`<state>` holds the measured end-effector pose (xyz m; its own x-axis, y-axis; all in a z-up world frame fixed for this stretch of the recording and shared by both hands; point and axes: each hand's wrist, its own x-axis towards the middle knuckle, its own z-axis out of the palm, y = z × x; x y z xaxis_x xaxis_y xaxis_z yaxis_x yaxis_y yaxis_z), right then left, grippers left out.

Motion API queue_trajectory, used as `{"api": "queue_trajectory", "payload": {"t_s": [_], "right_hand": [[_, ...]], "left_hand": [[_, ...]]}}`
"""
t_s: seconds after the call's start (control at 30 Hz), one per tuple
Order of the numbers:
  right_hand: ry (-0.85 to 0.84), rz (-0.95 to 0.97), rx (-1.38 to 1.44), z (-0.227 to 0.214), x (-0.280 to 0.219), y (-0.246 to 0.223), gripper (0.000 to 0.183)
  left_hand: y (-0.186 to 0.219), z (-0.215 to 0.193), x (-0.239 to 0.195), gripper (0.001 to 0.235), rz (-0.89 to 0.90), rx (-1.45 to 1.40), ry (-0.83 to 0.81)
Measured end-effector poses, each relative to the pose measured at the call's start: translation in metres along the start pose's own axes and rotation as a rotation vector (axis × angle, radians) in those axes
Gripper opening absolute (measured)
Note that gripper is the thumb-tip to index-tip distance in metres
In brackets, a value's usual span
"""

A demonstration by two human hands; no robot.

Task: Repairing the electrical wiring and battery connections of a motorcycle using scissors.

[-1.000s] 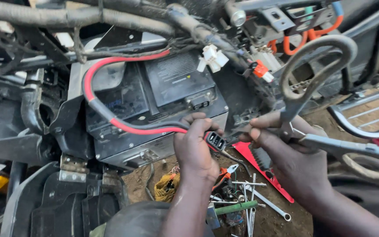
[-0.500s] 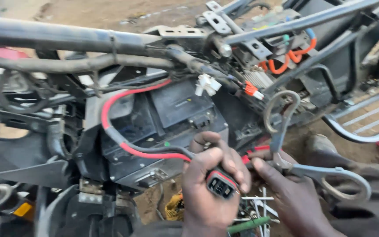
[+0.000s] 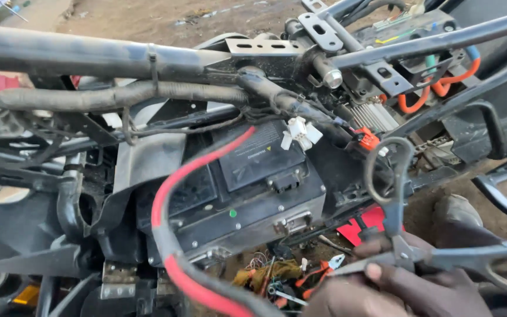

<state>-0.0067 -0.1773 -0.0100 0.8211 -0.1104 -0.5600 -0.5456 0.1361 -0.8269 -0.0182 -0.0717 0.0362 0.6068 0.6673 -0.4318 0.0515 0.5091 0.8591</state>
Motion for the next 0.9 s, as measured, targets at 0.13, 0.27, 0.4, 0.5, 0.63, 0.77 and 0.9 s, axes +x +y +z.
{"api": "queue_trajectory", "payload": {"t_s": [0.13,0.27,0.4,0.5,0.63,0.77,0.9], "right_hand": [[-0.245,0.309,0.731,0.012,-0.003,0.009,0.043],[-0.132,0.030,0.062,0.015,-0.010,0.003,0.031],[-0.389,-0.145,0.192,0.016,0.003,0.041,0.043],[-0.433,-0.132,0.338,0.018,-0.009,0.033,0.055],[-0.408,-0.187,0.346,0.009,-0.019,0.006,0.047],[-0.256,-0.305,-0.002,-0.004,0.001,-0.009,0.047],[-0.319,-0.437,-0.168,-0.017,0.018,-0.007,0.043]], "left_hand": [[0.024,-0.007,0.020,0.026,-0.144,-0.099,-0.171],[-0.002,-0.029,0.053,0.020,-0.196,-0.105,-0.282],[-0.019,-0.035,0.071,0.019,-0.049,0.093,-0.346],[-0.017,-0.030,0.047,0.040,-0.148,-0.033,-0.522],[-0.003,-0.026,0.035,0.041,-0.149,0.042,-0.573],[-0.001,-0.034,0.037,0.074,0.467,1.471,-0.295],[0.012,-0.037,0.021,0.022,1.584,1.153,-0.470]]}}
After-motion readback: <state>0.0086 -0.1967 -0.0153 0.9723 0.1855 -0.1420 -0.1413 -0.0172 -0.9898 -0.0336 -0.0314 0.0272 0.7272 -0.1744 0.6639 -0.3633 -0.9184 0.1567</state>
